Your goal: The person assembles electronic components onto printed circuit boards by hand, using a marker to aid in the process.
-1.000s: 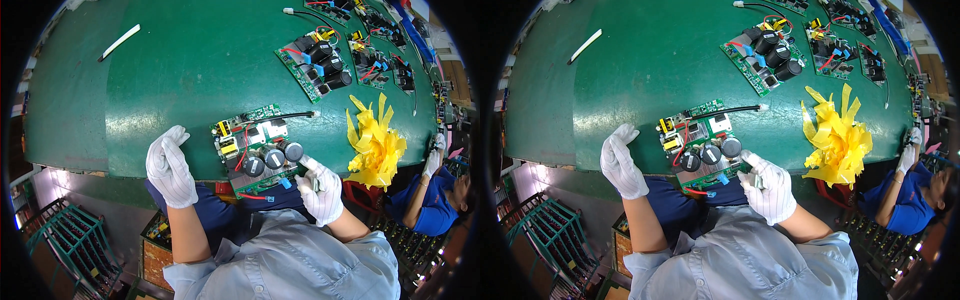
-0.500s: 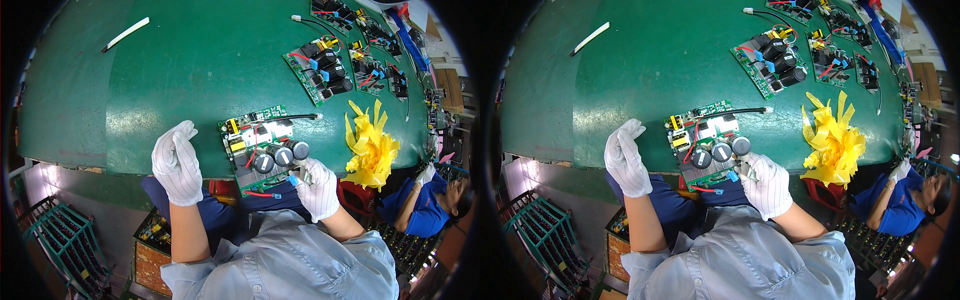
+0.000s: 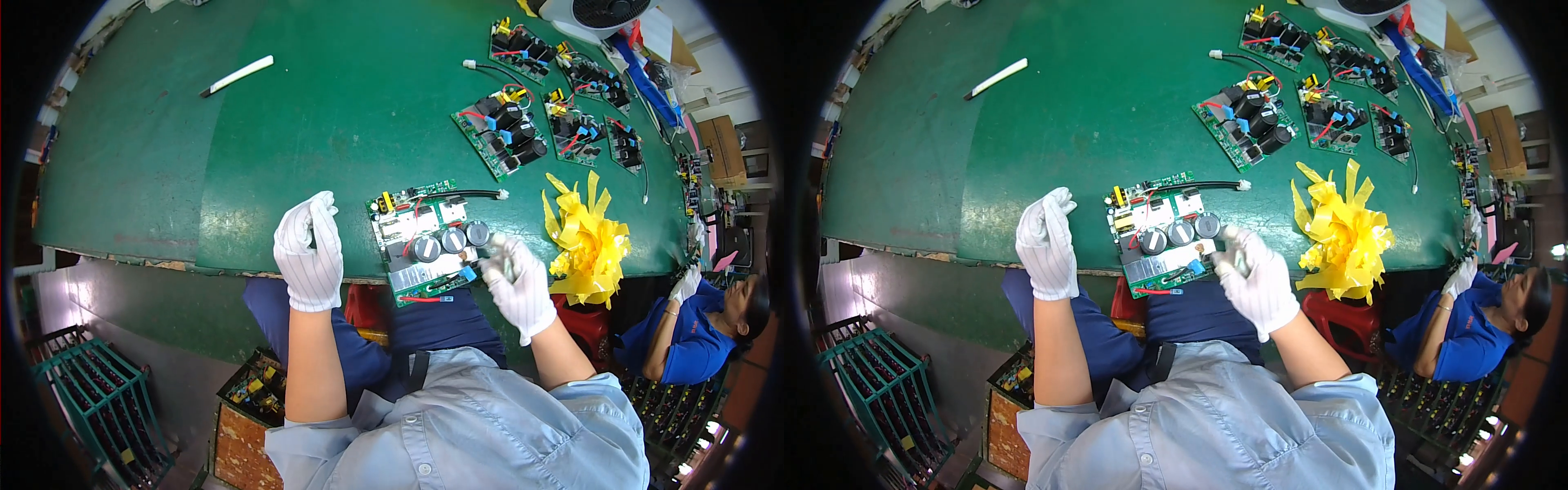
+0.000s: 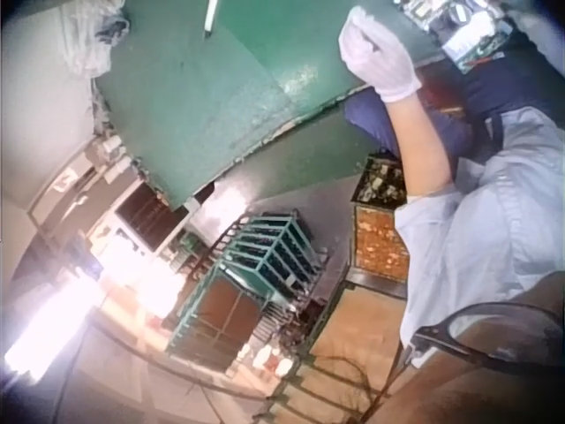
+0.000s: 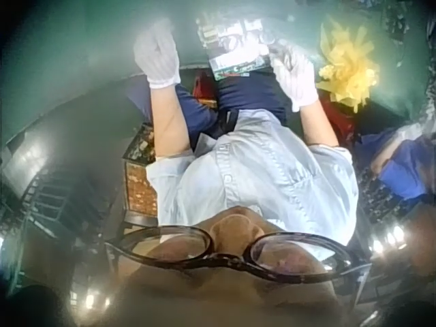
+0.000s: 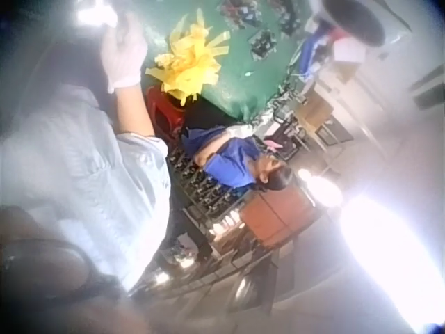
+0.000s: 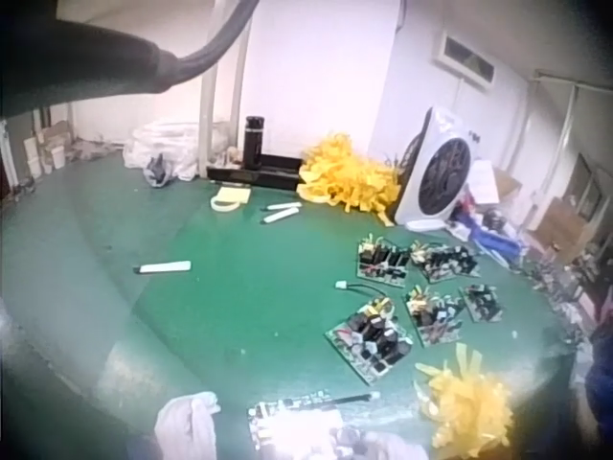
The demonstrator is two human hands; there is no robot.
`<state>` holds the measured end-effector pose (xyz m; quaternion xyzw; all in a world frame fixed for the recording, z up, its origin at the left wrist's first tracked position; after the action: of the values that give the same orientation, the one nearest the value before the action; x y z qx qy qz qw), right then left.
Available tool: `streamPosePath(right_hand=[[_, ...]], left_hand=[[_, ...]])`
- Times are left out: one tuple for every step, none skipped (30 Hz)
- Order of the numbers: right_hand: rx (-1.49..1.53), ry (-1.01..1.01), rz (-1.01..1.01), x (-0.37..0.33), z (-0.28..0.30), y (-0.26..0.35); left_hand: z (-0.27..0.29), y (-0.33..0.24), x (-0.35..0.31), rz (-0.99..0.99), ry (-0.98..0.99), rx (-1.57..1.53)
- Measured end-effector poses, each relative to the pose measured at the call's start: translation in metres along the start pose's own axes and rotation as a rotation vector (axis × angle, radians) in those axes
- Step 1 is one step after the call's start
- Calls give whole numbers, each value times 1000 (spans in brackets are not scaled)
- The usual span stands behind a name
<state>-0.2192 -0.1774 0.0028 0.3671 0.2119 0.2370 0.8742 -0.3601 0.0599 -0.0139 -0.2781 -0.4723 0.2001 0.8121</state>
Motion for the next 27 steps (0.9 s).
streamPosePath(right_hand=[[11, -21, -11, 3, 6, 3], [43, -21, -22, 6, 11, 9], [44, -32, -13, 10, 12, 14], [-42, -47, 78, 14, 12, 24], [-128, -63, 170, 18, 10, 35], [-236, -87, 241, 21, 8, 45], [-331, -40, 324, 25, 0, 49], [-423, 33, 271, 31, -3, 45], [-521, 96, 208, 36, -3, 38], [-388, 155, 238, 38, -3, 36], [-257, 211, 270, 39, -2, 39], [-456, 237, 170, 34, 2, 50], [-417, 196, 207, 34, 0, 46], [-421, 182, 243, 37, -6, 41], [-413, 132, 292, 40, -11, 40], [-420, 114, 314, 41, -14, 42], [-454, 129, 302, 43, -17, 42], [-489, 126, 310, 39, -15, 45], [-524, 127, 319, 33, -11, 47], [-508, 86, 339, 27, -2, 46], [-490, 51, 366, 21, 7, 46], [-420, 0, 407, 16, 18, 44], [-375, -106, 440, 8, 35, 40], [-358, -150, 406, 2, 56, 37], [-338, -191, 374, -3, 78, 34], [-260, -266, 387, -10, 103, 32], [-181, -343, 398, -17, 129, 26]], left_hand=[[0, 6, -1, 107, -22, -64], [2, 6, 0, 99, -46, -87], [2, 6, 0, 88, -52, -91], [2, 8, -1, 94, -56, -113], [2, 9, -1, 99, -59, -134], [-3, 8, 0, 101, -45, -131], [-2, 9, 0, 84, -52, -134], [-2, 9, 1, 69, -46, -122], [-5, 8, 3, 52, -40, -124], [-6, 6, 5, 36, -17, -90], [-6, 7, 3, 137, -19, -189], [-11, 12, -3, 154, -36, -239], [-13, 16, -5, 165, -55, -293], [-11, 16, -5, 145, -45, -268], [-8, 18, -5, 126, -38, -237], [-5, 22, -6, 135, -38, -241], [-5, 25, -7, 147, -35, -240], [-5, 25, -6, 164, -17, -236], [-5, 25, -4, 183, 1, -227], [-9, 26, -4, 193, 18, -239], [-9, 25, -4, 176, 18, -248], [-11, 27, -4, 207, 4, -290], [-11, 30, -4, 240, -9, -331], [-13, 28, -4, 241, 11, -310], [-11, 28, -3, 229, 12, -313], [-11, 29, -3, 227, 22, -299], [-11, 28, -2, 223, 35, -286]])
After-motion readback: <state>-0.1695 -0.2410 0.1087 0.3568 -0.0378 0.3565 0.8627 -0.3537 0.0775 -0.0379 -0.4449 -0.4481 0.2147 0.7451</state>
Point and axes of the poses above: each hand's wrist, its own x-axis towards the middle knuckle, its own z-axis out of the back of the hand, y = z × x, the point moved 6 cm from there along x, towards the middle knuckle, and after that the axes turned 11 degrees about -z, right-handed, at the moved point
